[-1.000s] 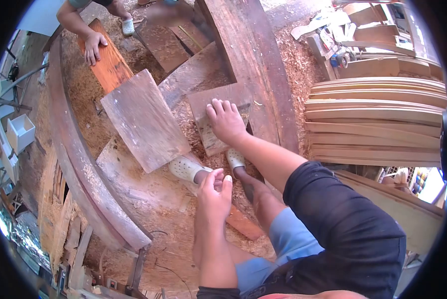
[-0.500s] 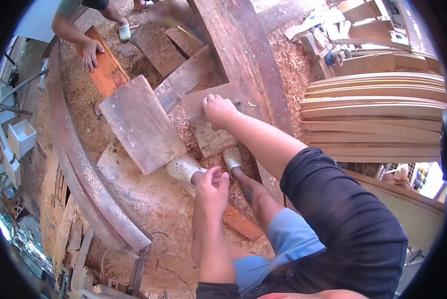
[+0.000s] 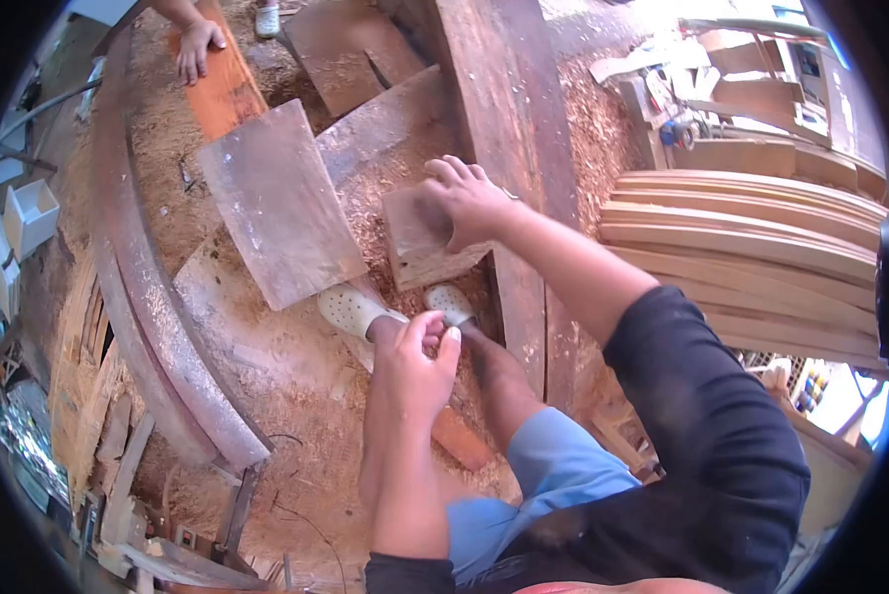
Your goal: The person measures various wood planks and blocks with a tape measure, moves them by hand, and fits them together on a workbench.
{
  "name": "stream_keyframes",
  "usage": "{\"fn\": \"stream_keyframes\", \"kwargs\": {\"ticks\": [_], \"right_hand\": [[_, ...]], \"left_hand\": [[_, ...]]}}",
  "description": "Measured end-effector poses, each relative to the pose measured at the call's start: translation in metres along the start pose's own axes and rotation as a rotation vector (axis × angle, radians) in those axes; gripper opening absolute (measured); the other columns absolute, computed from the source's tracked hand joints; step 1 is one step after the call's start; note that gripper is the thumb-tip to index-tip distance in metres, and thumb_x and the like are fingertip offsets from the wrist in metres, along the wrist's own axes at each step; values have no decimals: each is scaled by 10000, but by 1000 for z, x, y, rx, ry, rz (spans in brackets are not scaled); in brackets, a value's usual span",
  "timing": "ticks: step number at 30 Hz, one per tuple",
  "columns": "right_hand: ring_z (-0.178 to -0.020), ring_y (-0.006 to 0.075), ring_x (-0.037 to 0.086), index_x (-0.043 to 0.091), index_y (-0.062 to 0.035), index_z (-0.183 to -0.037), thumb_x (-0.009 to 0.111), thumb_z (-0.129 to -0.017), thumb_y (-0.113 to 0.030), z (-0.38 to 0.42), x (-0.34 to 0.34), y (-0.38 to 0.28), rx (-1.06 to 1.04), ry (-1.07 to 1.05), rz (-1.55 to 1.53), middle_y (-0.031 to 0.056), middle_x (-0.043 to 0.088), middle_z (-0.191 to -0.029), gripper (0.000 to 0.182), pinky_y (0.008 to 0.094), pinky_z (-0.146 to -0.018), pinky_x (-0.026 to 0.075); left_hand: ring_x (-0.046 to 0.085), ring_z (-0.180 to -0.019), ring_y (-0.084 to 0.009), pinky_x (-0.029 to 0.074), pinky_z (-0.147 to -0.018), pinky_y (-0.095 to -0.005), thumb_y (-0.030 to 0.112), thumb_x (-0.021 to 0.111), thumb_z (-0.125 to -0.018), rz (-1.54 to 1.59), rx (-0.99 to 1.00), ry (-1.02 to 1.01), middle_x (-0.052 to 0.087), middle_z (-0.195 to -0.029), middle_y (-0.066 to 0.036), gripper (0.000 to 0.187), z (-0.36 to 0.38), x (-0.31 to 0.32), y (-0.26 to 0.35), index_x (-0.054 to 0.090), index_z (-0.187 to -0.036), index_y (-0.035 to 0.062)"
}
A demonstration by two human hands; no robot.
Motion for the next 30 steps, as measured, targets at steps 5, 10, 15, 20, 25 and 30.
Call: {"fn": "stream_keyframes", "kwargs": {"ticks": [5,10,15,20,25,30], "right_hand": [[-1338,401,486,66,-240,-1683,955,-574,-388,-13,33,6,127,-379,-6,200,508,-1426,1429,506,-1131,368],[-1284,391,530,129,-176,-1676,937,-579,-379,51,35,-48,27,-285,-25,203,525,-1359,1377,466,-1108,407],[-1266,405,509,225,-166,-1641,916,-552,-359,74,26,-73,56,-269,-60,198,525,-1331,1304,484,-1109,388],[-1286,400,475,259,-205,-1631,825,-674,-337,119,-3,-154,95,-145,25,188,502,-1324,1120,548,-1090,357],[-1363,446,413,255,-213,-1609,881,-672,-447,211,-65,-231,68,-124,93,209,460,-1384,1151,562,-1155,302],[-1395,464,394,94,-165,-1638,900,-625,-252,319,-152,-315,-50,-136,257,257,442,-1441,1298,571,-1198,279]], "left_hand": [[717,-933,-194,573,-861,-326,170,739,-922,111,-110,143,741,-1056,-145,351,18,-10,-47,692,-1224,-2],[728,-940,-225,587,-863,-355,224,709,-948,-16,-81,82,754,-1055,-135,364,27,-1,-9,690,-1235,1],[744,-907,-230,596,-831,-358,241,728,-932,33,2,216,770,-1012,-142,359,49,1,-15,707,-1210,16],[764,-885,-265,606,-822,-381,248,724,-928,376,58,507,772,-949,-167,302,127,-20,-41,728,-1121,16],[737,-798,-224,593,-769,-362,232,697,-950,573,182,681,762,-912,-140,262,283,-40,-18,723,-1115,30],[736,-916,-176,579,-806,-330,261,734,-954,555,301,700,750,-1022,-109,334,496,-45,17,690,-1191,29]]}}
Point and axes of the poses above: each hand's wrist, its own z-axis away from the middle knuckle, its own x-axis out of the palm, y = z × x, the point moved 10 cm from there along -z, towards the middle knuckle
